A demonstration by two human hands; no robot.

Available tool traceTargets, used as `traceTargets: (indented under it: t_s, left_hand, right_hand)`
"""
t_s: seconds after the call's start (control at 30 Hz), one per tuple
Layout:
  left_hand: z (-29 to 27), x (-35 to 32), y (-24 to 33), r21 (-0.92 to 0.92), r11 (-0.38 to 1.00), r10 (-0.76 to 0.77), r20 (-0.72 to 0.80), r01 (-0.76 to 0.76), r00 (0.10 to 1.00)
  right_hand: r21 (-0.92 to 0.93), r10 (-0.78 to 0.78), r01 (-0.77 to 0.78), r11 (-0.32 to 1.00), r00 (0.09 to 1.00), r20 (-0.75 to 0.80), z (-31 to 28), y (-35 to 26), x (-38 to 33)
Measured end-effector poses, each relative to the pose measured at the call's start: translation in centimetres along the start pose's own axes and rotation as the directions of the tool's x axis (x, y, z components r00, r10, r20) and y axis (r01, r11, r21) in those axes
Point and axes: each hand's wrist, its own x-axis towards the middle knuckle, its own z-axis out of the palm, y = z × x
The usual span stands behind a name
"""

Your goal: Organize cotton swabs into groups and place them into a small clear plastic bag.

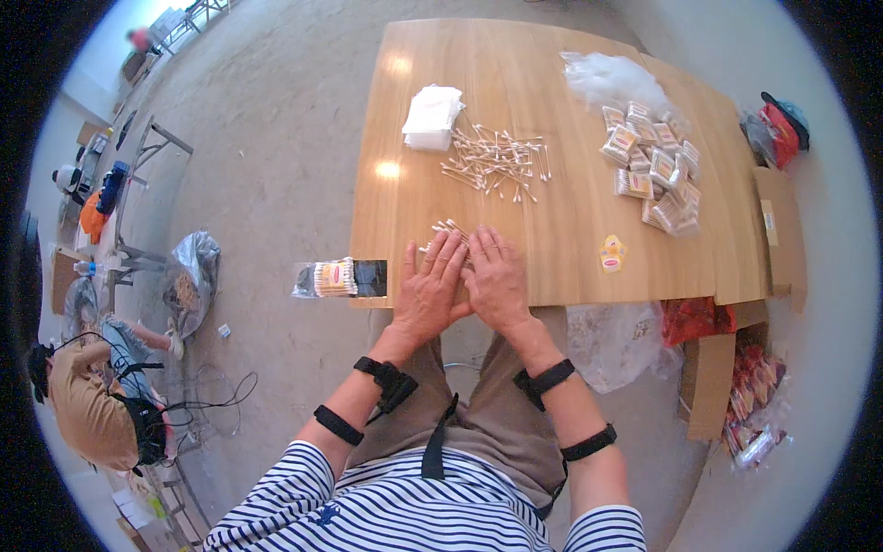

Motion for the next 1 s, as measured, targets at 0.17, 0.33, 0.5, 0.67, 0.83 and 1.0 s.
traceTargets:
  t_s: [0.17, 0.33, 0.5, 0.67, 0.83, 1.0]
  left_hand:
    - [0.5, -0.2, -0.3, -0.023, 1.0, 0.013, -0.041, -0.014, 0.999]
    - [-0.6, -0.3, -0.3, -0.107, 0.994, 0.023, 0.024, -0.02, 0.999]
    - [-1.5, 0.0, -0.5, -0.085, 0.995, 0.057, 0.022, -0.055, 0.998]
    - [-3.0, 1.4, -1.7, -0.046, 0.995, 0.095, 0.16, -0.089, 0.983]
    - [-2.5, 1.4, -1.8, -0.055, 0.993, 0.112, 0.193, -0.103, 0.975]
    - [-1.6, -0.2, -2.1, 0.017, 0.996, 0.085, 0.13, -0.088, 0.988]
  right_hand:
    - [-0.071, -0.033, 0.037, 0.997, 0.997, 0.066, 0.0, -0.2, -0.9]
    - [-0.08, -0.016, 0.026, 0.996, 0.992, 0.125, -0.3, -0.3, -1.0]
    - [-0.073, -0.007, 0.017, 0.997, 0.992, 0.129, -0.5, -0.5, -1.1]
    - [-0.035, 0.01, -0.005, 0.999, 0.989, 0.15, -1.0, -0.9, -1.1]
    - [-0.039, 0.0, 0.006, 0.999, 0.989, 0.148, -0.5, -0.7, -1.3]
    - [-0.089, -0.008, 0.022, 0.996, 0.988, 0.155, -0.1, -2.0, -1.5]
